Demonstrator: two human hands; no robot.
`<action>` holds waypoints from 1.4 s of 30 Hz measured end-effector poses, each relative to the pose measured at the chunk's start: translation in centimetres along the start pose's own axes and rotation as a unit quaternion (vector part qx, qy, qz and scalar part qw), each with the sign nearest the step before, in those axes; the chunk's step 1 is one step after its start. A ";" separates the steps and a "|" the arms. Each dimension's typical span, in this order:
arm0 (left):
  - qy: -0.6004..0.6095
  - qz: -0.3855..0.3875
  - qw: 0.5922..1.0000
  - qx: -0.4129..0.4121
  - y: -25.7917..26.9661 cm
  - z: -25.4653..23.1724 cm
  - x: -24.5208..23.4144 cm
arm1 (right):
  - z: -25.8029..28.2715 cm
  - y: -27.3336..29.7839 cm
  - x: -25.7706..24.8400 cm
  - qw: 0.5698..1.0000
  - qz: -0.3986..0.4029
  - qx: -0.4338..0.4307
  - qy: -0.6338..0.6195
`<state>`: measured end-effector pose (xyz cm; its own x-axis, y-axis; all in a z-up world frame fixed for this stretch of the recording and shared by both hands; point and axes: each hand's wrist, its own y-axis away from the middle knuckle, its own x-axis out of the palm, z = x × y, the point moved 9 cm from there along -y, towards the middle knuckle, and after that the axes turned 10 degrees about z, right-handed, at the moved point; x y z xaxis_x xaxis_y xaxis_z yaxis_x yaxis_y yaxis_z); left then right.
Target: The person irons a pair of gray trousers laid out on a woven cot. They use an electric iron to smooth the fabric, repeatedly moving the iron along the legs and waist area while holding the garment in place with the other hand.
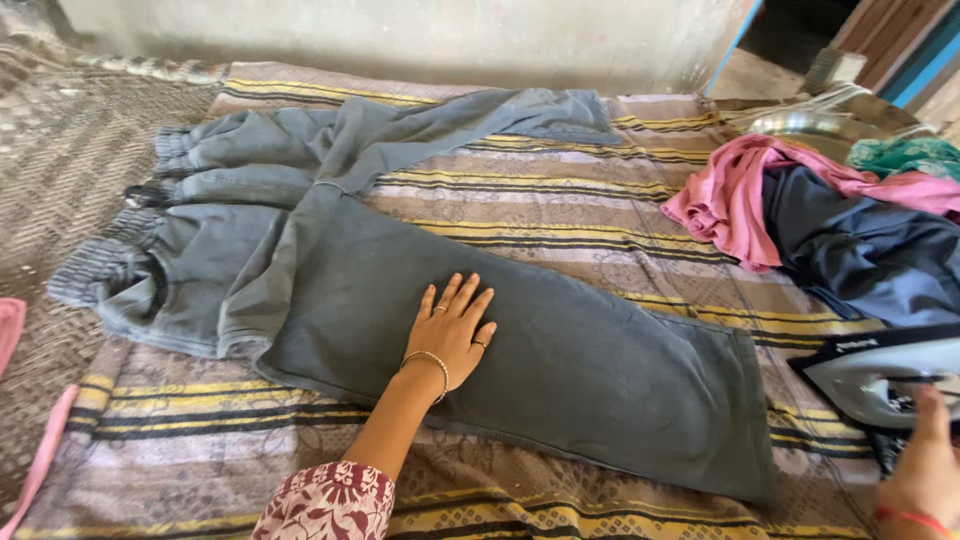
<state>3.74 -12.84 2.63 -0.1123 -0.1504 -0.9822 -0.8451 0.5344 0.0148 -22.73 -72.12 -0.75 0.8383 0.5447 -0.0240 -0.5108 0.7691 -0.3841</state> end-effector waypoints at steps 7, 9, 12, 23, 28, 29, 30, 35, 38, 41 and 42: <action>0.067 -0.020 0.993 0.090 4.8 3.2 -4.9 | 16.7 8.3 13.6 0.933 0.206 -0.235 0.179; 0.109 -0.192 0.965 0.141 9.1 6.5 -9.9 | 18.9 13.9 19.3 0.854 0.342 -0.316 0.230; 0.032 -0.212 0.976 0.043 14.1 14.6 -12.7 | 16.2 23.7 27.8 0.630 0.550 -0.460 0.298; -0.197 -0.090 0.948 -0.233 16.5 30.1 -9.9 | 0.0 16.5 28.2 0.638 0.544 -0.307 0.450; -0.124 -0.280 0.922 -0.236 19.2 29.7 -19.6 | 9.9 9.2 24.7 0.810 0.361 -0.341 0.312; -0.133 -0.326 0.913 -0.207 20.3 28.7 -22.2 | 12.6 8.1 23.8 0.833 0.332 -0.336 0.289; -0.128 -0.334 0.914 -0.191 21.6 27.9 -24.1 | 15.0 7.7 23.0 0.847 0.316 -0.327 0.276; -0.184 -0.323 0.915 -0.155 30.9 24.5 -28.3 | 19.3 8.7 24.2 0.848 0.353 -0.260 0.299; -0.150 -0.217 0.948 -0.175 36.6 25.2 -25.9 | 18.6 11.0 26.3 0.810 0.427 -0.211 0.341; -0.060 -0.079 0.972 -0.215 40.1 27.2 -22.1 | 18.0 12.0 28.6 0.765 0.500 -0.171 0.367; -0.022 -0.028 0.973 -0.230 40.8 27.9 -20.5 | 17.8 12.2 29.0 0.746 0.520 -0.165 0.383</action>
<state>-13.89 35.29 18.10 -0.0457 -0.1265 -0.9909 -0.9948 0.0960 0.0337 -8.08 -40.94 10.32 -0.0504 0.3412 -0.9386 -0.9917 -0.1285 0.0066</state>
